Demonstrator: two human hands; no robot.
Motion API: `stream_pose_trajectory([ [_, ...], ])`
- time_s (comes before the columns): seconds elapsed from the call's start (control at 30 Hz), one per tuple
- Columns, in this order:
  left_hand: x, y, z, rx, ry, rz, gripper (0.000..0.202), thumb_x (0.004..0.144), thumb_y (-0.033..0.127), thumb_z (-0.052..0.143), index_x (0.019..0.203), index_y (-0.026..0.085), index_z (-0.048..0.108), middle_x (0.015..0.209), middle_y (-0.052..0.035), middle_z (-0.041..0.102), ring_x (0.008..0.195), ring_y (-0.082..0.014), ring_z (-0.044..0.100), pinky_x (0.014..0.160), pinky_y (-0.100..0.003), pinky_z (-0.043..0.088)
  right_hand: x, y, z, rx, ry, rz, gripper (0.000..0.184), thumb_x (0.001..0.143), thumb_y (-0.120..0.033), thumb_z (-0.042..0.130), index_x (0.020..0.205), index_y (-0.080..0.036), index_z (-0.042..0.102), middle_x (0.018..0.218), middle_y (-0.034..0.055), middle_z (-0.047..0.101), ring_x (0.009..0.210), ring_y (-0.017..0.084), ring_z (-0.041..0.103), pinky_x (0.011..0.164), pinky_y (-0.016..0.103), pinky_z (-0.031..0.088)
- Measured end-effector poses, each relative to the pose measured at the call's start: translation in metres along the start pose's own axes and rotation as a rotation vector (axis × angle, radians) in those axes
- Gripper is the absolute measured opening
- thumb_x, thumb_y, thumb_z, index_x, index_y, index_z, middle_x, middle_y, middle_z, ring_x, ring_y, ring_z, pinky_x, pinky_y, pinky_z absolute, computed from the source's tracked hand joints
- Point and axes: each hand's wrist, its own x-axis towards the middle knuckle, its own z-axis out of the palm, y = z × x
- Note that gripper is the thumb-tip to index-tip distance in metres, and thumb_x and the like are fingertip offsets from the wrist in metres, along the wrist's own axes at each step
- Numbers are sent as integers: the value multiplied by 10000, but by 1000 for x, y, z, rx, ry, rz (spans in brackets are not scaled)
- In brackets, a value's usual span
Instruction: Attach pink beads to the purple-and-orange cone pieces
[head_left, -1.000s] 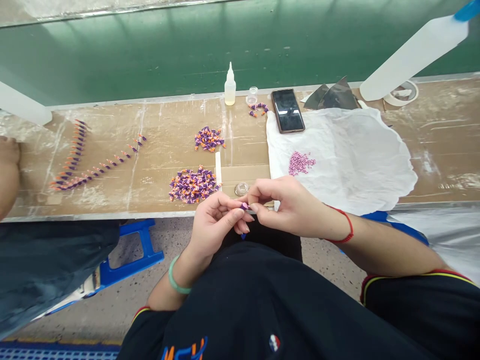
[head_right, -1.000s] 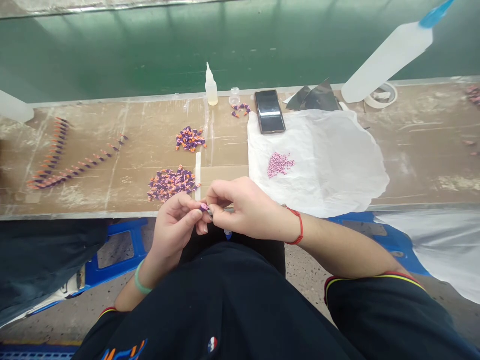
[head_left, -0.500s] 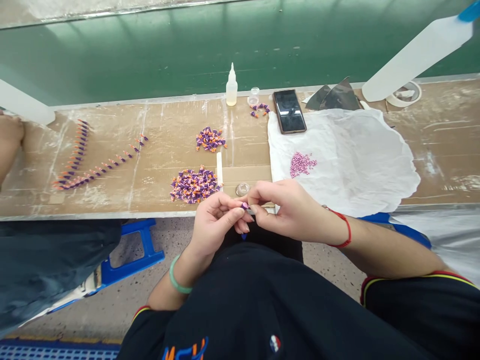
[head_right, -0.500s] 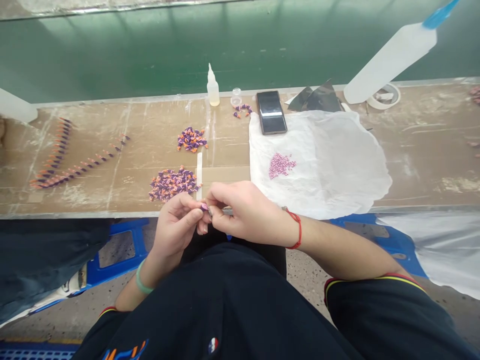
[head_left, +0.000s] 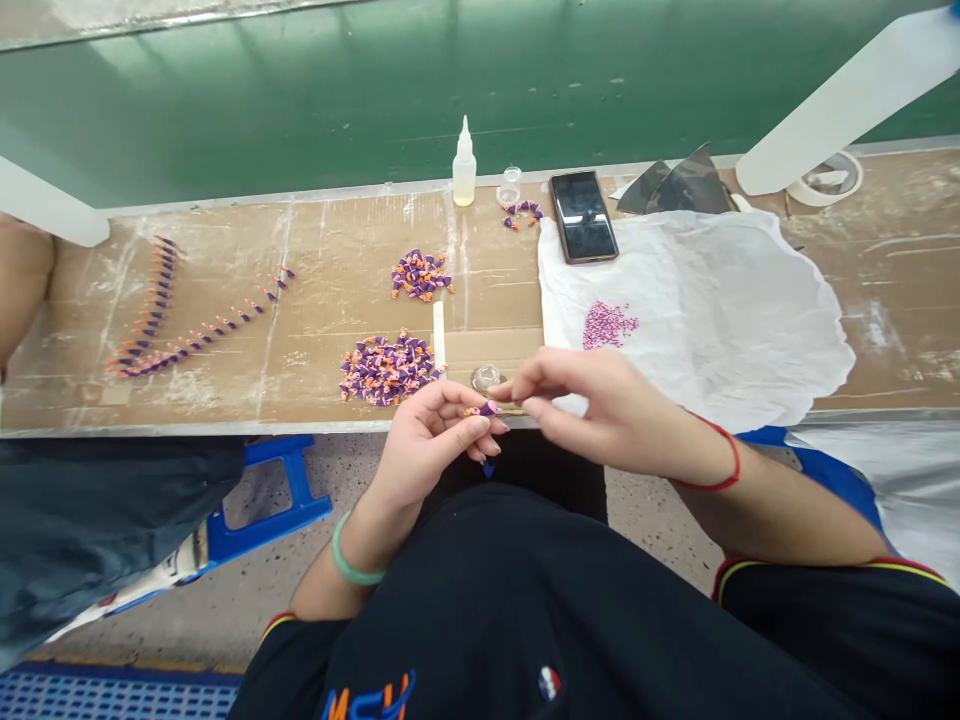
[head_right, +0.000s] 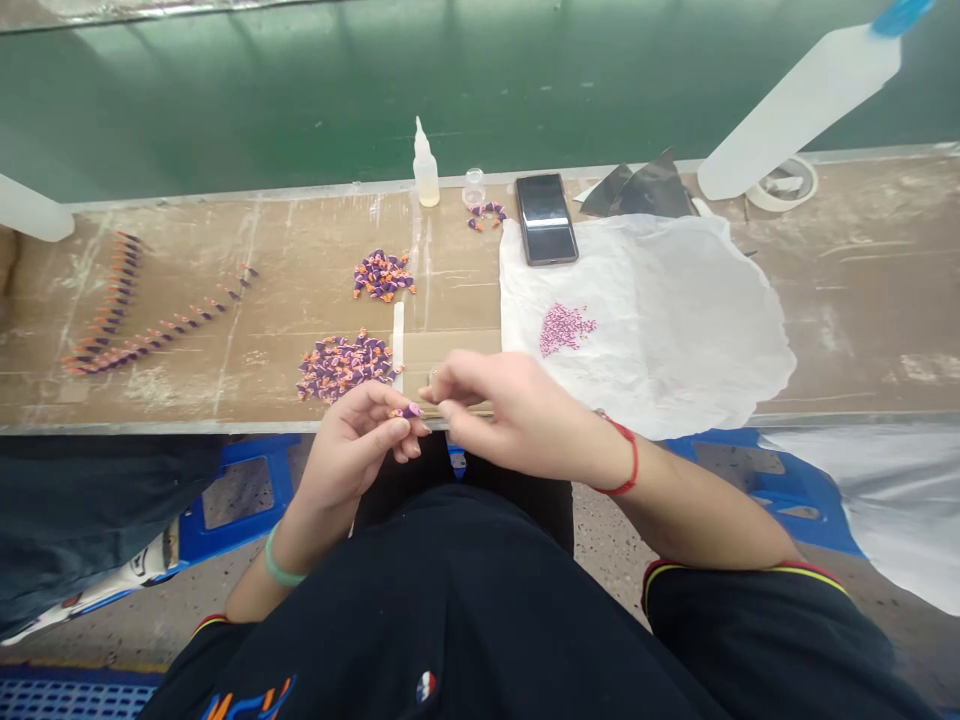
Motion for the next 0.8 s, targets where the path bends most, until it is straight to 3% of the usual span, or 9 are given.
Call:
stream_pose_trajectory([
  [0.1, 3, 6, -11, 132, 54, 14, 334, 757, 422, 836, 855, 163, 649, 713, -53, 758, 481, -122, 645, 454, -195, 499, -8, 11, -12, 102, 140, 162, 56, 891, -213, 557, 898, -221, 612, 1015, 69, 786, 946, 220, 756, 783, 324, 605],
  [0.27, 16, 18, -57, 684, 187, 108, 162, 790, 327, 738, 816, 170, 711, 627, -27, 695, 532, -142, 616, 519, -233, 469, -21, 38, -24, 136, 233, 297, 90, 900, -302, 603, 857, -231, 637, 987, 73, 791, 907, 256, 759, 796, 417, 637],
  [0.43, 51, 36, -99, 1066, 278, 102, 215, 798, 359, 694, 877, 165, 742, 591, -7, 642, 537, -154, 550, 547, -264, 424, -29, 58, -25, 192, 314, 371, 101, 888, -334, 625, 862, -240, 652, 972, 73, 789, 901, 282, 763, 808, 462, 649],
  [0.57, 104, 45, -113, 1237, 414, 155, 133, 811, 255, 636, 852, 154, 711, 821, -53, 715, 736, -185, 618, 719, -294, 474, -32, 64, -26, 231, 355, 399, 100, 892, -347, 630, 871, -253, 658, 983, 64, 787, 938, 285, 758, 849, 474, 640],
  [0.67, 142, 45, -116, 1389, 440, 63, 114, 815, 266, 658, 826, 155, 679, 909, -74, 717, 822, -209, 622, 776, -315, 469, -34, 65, -26, 220, 370, 405, 115, 896, -358, 629, 874, -251, 663, 978, 64, 785, 942, 282, 754, 858, 478, 632],
  [0.8, 166, 40, -118, 1475, 428, 31, 122, 801, 261, 694, 792, 156, 634, 918, -100, 700, 879, -246, 625, 800, -343, 467, -37, 67, -26, 212, 385, 409, 113, 894, -341, 615, 876, -243, 666, 962, 64, 788, 926, 272, 754, 838, 460, 634],
])
